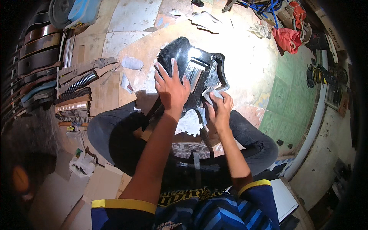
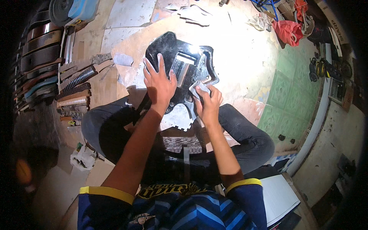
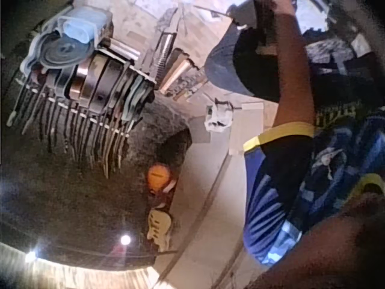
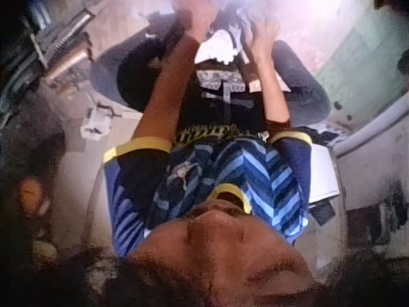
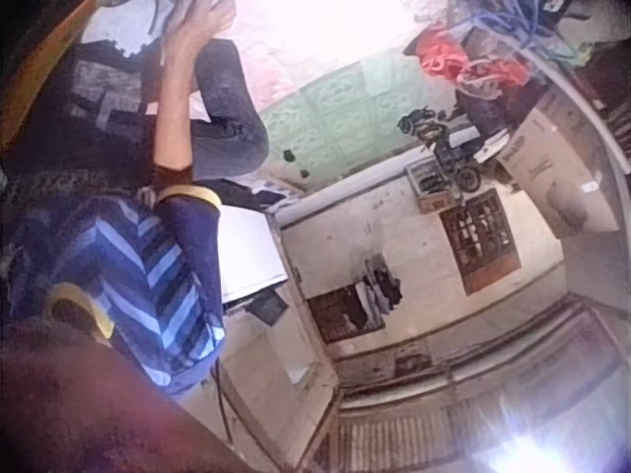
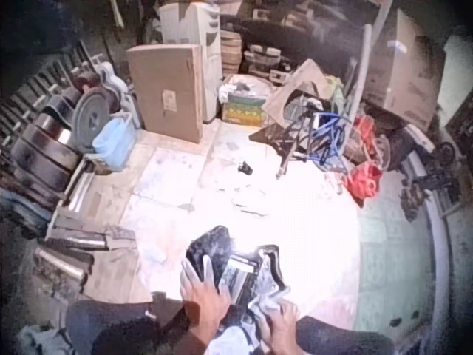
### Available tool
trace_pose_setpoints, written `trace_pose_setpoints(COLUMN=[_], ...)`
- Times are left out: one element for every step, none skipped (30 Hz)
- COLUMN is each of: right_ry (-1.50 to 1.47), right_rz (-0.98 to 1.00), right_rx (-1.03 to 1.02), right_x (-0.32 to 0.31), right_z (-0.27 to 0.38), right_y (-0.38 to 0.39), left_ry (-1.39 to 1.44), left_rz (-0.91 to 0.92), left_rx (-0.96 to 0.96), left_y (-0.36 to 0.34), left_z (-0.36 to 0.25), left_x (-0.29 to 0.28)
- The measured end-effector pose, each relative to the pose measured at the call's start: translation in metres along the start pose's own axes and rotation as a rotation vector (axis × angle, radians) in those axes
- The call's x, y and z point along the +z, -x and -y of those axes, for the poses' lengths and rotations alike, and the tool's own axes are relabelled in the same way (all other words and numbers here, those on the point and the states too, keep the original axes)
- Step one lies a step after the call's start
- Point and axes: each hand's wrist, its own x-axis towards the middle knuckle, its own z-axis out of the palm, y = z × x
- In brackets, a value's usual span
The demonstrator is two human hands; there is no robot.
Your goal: The person sands the surface of a guitar body using a piece of sandpaper, moving their hand back and forth over the instrument.
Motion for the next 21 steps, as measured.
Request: trace_pose_setpoints(right_ry=[-0.001,0.016,0.015,0.042,0.063,0.108,0.135,0.13,0.171,0.182,0.188,0.2,0.157,0.19,0.215,0.166,0.233,0.221,0.194,0.19,0.166], right_rz=[-0.012,0.056,0.128,0.154,0.185,0.176,0.148,0.026,0.002,-0.072,-0.151,-0.152,-0.101,-0.023,0.063,0.12,0.084,-0.002,-0.091,-0.09,-0.141], right_rx=[0.037,0.042,0.04,0.03,0.02,-0.039,-0.016,-0.028,0.032,0.086,0.128,0.173,0.142,0.098,0.057,0.065,-0.004,0.089,0.169,0.167,0.225], right_x=[0.003,0.002,-0.004,-0.009,-0.012,-0.011,-0.007,-0.002,-0.004,-0.004,-0.003,0.002,0.006,0.006,0.005,-0.001,-0.001,-0.006,-0.007,-0.005,-0.001], right_z=[0.001,0.002,0.005,0.011,0.017,0.015,0.009,0.006,-0.01,-0.008,-0.002,0.005,0.009,0.016,0.025,0.018,0.001,-0.017,-0.026,-0.024,-0.019], right_y=[0.009,0.036,0.061,0.072,0.076,0.064,0.045,0.014,-0.013,-0.031,-0.044,-0.034,-0.013,0.014,0.028,0.027,0.011,-0.011,-0.027,-0.029,-0.029], left_ry=[0.004,-0.014,-0.026,-0.021,-0.027,-0.036,-0.031,-0.024,-0.011,-0.016,-0.02,-0.014,-0.008,-0.013,-0.027,-0.05,-0.052,-0.018,0.004,-0.01,-0.015], left_rz=[-0.004,-0.002,0.002,0.002,-0.012,-0.021,-0.01,-0.026,-0.037,-0.025,-0.016,-0.014,-0.025,-0.008,0.015,0.017,0.016,0.017,0.004,-0.012,-0.011], left_rx=[0.004,-0.012,-0.028,-0.028,-0.026,-0.022,-0.015,-0.007,0.004,0.001,-0.004,-0.002,-0.004,-0.013,-0.027,-0.048,-0.052,-0.033,-0.023,-0.008,-0.013], left_y=[-0.001,0.0,-0.001,-0.003,-0.003,-0.001,0.001,0.0,-0.001,0.004,0.004,-0.001,-0.004,-0.003,0.001,0.002,-0.002,-0.002,-0.002,-0.002,0.0], left_z=[-0.002,0.0,0.0,-0.002,-0.001,0.001,0.001,0.001,-0.001,0.0,0.002,0.0,-0.001,-0.003,-0.001,0.001,0.002,-0.001,0.0,0.001,0.002], left_x=[0.0,-0.001,-0.001,-0.001,-0.001,-0.001,-0.001,0.0,0.001,0.002,0.001,0.0,-0.002,-0.001,-0.002,-0.002,-0.001,-0.002,-0.003,0.001,0.001])
